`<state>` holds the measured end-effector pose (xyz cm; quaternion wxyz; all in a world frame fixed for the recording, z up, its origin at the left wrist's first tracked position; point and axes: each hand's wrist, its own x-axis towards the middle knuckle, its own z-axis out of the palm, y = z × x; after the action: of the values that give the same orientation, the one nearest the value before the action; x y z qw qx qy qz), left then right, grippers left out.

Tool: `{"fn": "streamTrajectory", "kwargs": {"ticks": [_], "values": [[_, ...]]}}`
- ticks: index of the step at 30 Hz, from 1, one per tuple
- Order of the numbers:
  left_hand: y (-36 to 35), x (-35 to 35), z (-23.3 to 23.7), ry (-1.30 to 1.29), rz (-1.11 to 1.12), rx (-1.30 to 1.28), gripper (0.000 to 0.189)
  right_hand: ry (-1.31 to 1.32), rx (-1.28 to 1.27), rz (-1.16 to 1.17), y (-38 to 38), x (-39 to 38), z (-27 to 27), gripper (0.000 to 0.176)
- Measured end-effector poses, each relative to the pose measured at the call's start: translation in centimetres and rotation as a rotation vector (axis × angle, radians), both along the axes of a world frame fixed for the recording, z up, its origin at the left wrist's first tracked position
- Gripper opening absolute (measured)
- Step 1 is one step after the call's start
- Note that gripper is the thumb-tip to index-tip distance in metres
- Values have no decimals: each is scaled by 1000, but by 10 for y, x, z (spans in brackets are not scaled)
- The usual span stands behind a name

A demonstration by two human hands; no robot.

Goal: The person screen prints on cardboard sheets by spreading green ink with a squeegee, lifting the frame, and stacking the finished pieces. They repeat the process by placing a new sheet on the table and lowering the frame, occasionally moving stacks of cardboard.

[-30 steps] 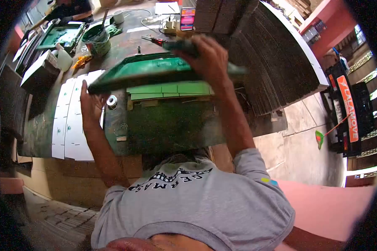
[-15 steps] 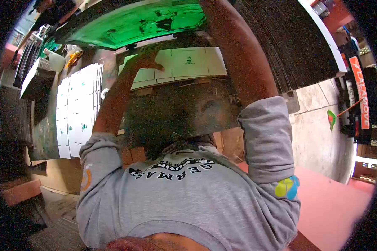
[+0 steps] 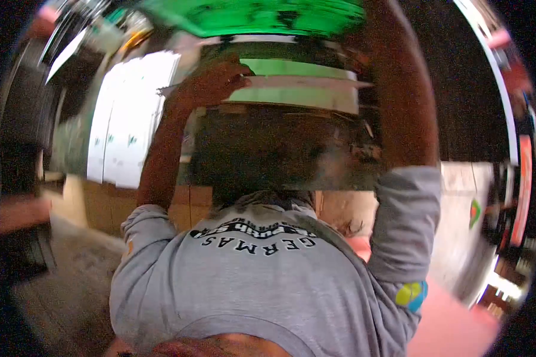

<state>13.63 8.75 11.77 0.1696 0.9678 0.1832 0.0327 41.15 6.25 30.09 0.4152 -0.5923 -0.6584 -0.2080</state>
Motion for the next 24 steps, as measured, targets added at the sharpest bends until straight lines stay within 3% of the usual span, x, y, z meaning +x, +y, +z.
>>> {"fn": "streamTrajectory", "kwargs": {"ticks": [3, 5, 7, 8, 10, 13, 14, 16, 18, 21, 22, 24], "values": [[-36, -83, 28, -197, 212, -40, 29, -57, -49, 3, 9, 2, -3, 38], [-44, -149, 45, -234, 427, -484, 26, -128, -77, 11, 22, 13, -2, 38], [-56, -211, 31, -616, 742, -696, 27, -209, -89, 5, 29, 28, -1, 39], [-38, -256, -41, -1271, 670, -652, 27, -248, -96, 4, 37, 37, 0, 40], [-41, -244, 3, -1742, 879, -730, 29, -330, -91, -11, 47, 50, 2, 41], [1, -269, -27, -2048, 1116, -640, 35, -497, -56, -34, 56, 73, 2, 43], [20, -268, -36, -2133, 1086, -652, 31, -604, -24, -43, 60, 84, 3, 44], [55, -262, -52, -2317, 1041, -783, 29, -895, 42, -110, 62, 105, 4, 46], [94, -248, -72, -2514, 1177, -883, 35, -1237, -6, -245, 62, 113, 5, 49], [133, -228, -94, -2529, 1405, -923, 41, -1083, -216, -328, 53, 83, -1, 53], [141, -224, -97, -2538, 1464, -961, 42, -492, -344, -261, 49, 58, 0, 58], [156, -217, -98, -2512, 1545, -974, 42, 108, -435, -199, 45, 56, -2, 64]]}}
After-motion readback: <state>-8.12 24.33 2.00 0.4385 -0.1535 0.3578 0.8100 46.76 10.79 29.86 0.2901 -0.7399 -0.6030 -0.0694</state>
